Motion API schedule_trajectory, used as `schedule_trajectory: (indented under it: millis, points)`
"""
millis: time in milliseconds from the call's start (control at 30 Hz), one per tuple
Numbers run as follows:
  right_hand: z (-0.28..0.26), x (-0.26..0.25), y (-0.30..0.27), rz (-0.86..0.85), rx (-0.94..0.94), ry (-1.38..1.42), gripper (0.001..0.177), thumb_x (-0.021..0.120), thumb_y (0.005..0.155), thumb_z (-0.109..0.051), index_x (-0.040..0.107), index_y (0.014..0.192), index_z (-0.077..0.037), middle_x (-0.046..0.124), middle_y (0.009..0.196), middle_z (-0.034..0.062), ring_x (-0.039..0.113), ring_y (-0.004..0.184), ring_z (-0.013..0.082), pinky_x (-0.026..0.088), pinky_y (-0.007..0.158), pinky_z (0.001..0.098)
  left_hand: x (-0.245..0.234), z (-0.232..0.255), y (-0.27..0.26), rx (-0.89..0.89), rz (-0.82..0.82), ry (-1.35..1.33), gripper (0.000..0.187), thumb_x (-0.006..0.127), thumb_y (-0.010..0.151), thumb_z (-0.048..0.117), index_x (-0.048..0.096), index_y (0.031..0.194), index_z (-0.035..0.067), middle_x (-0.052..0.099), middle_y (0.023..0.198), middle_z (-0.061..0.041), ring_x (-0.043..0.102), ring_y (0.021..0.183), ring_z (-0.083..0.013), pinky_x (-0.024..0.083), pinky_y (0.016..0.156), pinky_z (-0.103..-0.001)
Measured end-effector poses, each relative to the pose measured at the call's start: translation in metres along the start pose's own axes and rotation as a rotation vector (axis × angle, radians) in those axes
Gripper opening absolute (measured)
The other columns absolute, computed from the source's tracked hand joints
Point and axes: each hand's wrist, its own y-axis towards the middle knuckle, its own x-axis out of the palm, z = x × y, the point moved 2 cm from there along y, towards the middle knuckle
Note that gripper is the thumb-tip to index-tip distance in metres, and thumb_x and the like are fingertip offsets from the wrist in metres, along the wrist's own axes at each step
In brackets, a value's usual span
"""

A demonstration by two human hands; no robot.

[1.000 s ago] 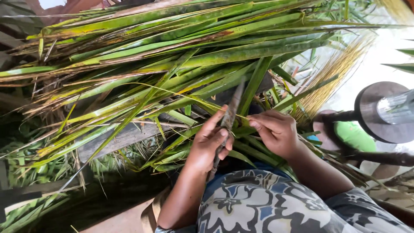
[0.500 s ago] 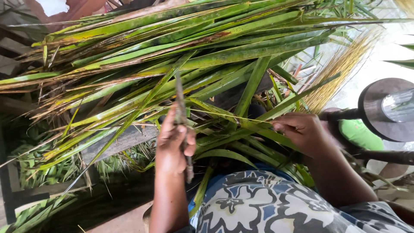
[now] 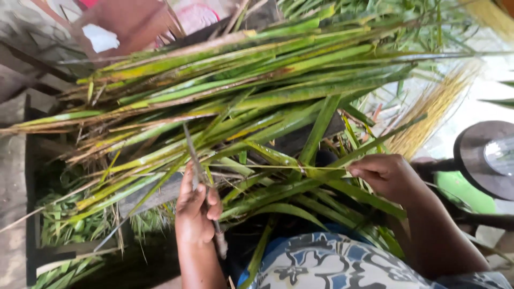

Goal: Stripping the midrib from palm leaves using a knife to collect sticks

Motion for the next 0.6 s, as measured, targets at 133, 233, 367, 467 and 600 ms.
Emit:
schedule_trajectory:
  millis: [133, 233, 367, 467, 600]
  points:
    - [0.002, -0.006, -0.001, -0.043, 0.000, -0.025, 0.017, 0.063, 0.079, -0.022, 0.072, 0.087, -0.010, 0.074, 0.080, 0.0010, 0.071, 0.070, 0.0122, 0.055, 0.064, 0.0263, -0.007, 0.018, -0.005, 0.011, -0.115, -0.060, 0.047, 0.048, 0.089, 0.004, 0.042, 0.133, 0.019, 0.051, 0.063, -0.010, 0.036, 0.042, -0.0105, 0.029, 0.032, -0.020]
    - [0.007, -0.006, -0.004, -0.045, 0.017, 0.020, 0.017, 0.063, 0.079, -0.022, 0.071, 0.085, -0.009, 0.073, 0.078, 0.0009, 0.070, 0.070, 0.0104, 0.052, 0.063, 0.0244, -0.015, 0.025, -0.007, 0.024, -0.075, -0.007, 0.047, 0.048, 0.089, 0.005, 0.042, 0.133, 0.021, 0.051, 0.062, -0.009, 0.036, 0.042, -0.0099, 0.027, 0.032, -0.018]
    - [0.011, -0.009, -0.005, 0.005, -0.095, 0.004, 0.014, 0.059, 0.083, -0.013, 0.071, 0.088, -0.008, 0.072, 0.083, 0.0043, 0.070, 0.074, 0.0144, 0.055, 0.069, 0.0262, -0.025, 0.040, -0.013, 0.079, -0.073, 0.022, 0.042, 0.043, 0.092, 0.003, 0.044, 0.131, 0.019, 0.053, 0.066, -0.008, 0.039, 0.042, -0.0111, 0.031, 0.035, -0.021]
    - [0.017, -0.008, -0.006, -0.010, -0.100, -0.031, 0.015, 0.058, 0.084, -0.017, 0.071, 0.088, -0.011, 0.071, 0.082, 0.0026, 0.070, 0.072, 0.0140, 0.053, 0.066, 0.0264, -0.041, 0.042, -0.014, 0.088, -0.008, 0.068, 0.045, 0.047, 0.091, 0.005, 0.044, 0.132, 0.023, 0.050, 0.067, -0.009, 0.037, 0.043, -0.0102, 0.031, 0.035, -0.019]
    - [0.026, -0.012, -0.009, 0.010, -0.051, -0.018, 0.014, 0.062, 0.082, -0.018, 0.071, 0.090, -0.011, 0.070, 0.083, 0.0024, 0.069, 0.073, 0.0132, 0.051, 0.067, 0.0251, -0.056, 0.056, -0.016, 0.116, -0.011, 0.011, 0.046, 0.038, 0.093, 0.001, 0.046, 0.133, 0.023, 0.052, 0.067, -0.007, 0.042, 0.044, -0.0108, 0.034, 0.037, -0.020]
